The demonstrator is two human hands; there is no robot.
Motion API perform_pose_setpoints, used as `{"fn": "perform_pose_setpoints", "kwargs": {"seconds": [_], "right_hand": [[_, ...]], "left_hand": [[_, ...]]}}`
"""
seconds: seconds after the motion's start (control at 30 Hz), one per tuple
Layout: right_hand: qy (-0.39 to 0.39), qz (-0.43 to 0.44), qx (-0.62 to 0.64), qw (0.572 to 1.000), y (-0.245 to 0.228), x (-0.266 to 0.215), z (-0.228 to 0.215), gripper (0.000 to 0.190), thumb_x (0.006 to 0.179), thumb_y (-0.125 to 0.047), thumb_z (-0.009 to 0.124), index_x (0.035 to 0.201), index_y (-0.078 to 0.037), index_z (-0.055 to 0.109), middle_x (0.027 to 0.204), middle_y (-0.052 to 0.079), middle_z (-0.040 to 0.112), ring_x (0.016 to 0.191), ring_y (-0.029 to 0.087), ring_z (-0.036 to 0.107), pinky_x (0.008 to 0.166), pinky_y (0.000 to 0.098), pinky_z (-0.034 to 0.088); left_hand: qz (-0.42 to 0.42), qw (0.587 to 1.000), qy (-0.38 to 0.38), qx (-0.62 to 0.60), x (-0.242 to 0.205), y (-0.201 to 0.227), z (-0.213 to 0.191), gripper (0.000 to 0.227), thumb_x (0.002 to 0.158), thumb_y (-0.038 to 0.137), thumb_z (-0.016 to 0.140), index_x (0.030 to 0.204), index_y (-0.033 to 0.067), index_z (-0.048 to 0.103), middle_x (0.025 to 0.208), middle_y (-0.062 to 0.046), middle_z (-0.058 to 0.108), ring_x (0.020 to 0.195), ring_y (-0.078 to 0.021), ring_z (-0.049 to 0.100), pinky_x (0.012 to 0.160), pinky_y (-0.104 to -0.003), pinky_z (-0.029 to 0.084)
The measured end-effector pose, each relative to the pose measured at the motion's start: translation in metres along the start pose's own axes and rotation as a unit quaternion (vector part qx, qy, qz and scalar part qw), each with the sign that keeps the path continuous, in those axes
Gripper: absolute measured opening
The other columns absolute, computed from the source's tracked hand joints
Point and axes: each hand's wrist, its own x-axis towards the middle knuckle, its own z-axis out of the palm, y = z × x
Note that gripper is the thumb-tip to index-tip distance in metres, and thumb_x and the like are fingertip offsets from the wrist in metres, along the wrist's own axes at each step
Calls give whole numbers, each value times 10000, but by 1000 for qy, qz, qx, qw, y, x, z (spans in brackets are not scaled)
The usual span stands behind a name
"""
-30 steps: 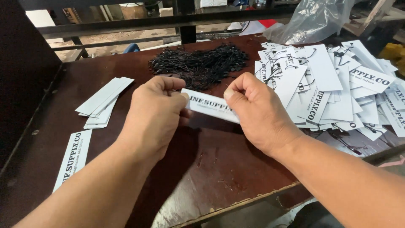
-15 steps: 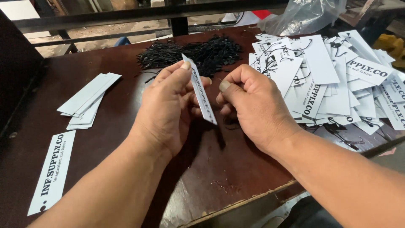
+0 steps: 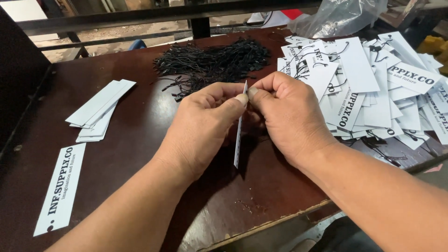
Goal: Manually attaching plastic fasteners to paper clothing tags at a workstation.
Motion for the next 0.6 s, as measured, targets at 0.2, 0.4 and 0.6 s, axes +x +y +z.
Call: {"fn": "perform_pose_setpoints", "kwargs": {"seconds": [0.2,0.4,0.6], "right_hand": [[-1,-13,-56,998,4,0,-1,184,983,-126,708,803,-93,687,622,45,629,582,117,579,578,255,532],[-16,-35,-38,999,6,3,-3,169,959,-170,764,814,-93,723,622,18,637,562,97,559,543,236,495],[-11,-20,-59,998,4,2,-3,165,979,-140,743,821,-98,724,620,10,620,558,101,522,527,247,473]], "left_hand": [[12,995,36,93,4,-4,2,195,1013,210,591,950,93,734,711,-62,721,513,-142,554,488,-258,438],[-14,989,104,100,13,-3,12,152,980,185,672,841,124,680,643,-70,745,532,-125,659,521,-257,498],[39,962,135,233,16,-11,12,177,974,269,659,814,195,673,687,67,617,655,-88,512,647,-282,467]]}}
